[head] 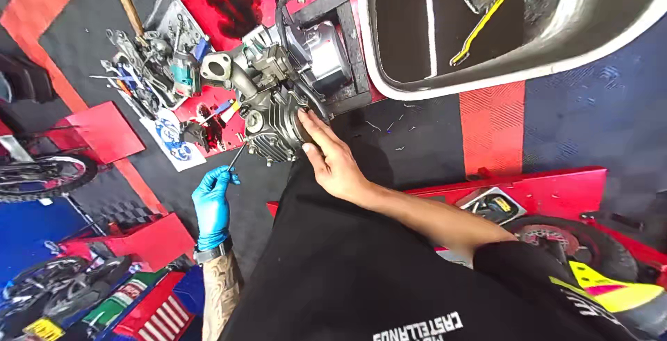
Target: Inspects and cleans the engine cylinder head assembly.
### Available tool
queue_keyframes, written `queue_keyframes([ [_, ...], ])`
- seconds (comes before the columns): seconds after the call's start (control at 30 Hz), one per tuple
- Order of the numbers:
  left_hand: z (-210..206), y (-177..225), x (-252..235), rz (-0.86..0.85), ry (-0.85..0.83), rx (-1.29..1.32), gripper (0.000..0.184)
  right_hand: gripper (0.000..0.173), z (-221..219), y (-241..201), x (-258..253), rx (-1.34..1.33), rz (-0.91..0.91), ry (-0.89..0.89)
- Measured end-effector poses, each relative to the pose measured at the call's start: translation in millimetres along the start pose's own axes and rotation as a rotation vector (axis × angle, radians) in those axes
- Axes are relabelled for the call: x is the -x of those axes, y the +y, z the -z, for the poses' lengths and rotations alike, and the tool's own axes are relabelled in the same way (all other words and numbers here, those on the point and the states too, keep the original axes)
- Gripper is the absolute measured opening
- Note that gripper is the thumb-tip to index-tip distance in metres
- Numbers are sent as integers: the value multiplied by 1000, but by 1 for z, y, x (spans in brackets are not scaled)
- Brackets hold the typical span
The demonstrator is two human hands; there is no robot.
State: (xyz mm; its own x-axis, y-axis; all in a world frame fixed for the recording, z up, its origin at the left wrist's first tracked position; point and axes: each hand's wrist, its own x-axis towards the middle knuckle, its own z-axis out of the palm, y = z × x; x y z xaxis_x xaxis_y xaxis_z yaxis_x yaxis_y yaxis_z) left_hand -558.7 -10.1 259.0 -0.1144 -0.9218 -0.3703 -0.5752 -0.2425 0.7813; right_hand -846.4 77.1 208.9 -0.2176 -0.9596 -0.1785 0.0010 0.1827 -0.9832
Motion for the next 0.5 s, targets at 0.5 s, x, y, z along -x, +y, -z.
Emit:
queue_keyframes([
  [0.5,8,-27,-21,-33,-97,81,19,60,29,-21,-25,145,-86,-205],
])
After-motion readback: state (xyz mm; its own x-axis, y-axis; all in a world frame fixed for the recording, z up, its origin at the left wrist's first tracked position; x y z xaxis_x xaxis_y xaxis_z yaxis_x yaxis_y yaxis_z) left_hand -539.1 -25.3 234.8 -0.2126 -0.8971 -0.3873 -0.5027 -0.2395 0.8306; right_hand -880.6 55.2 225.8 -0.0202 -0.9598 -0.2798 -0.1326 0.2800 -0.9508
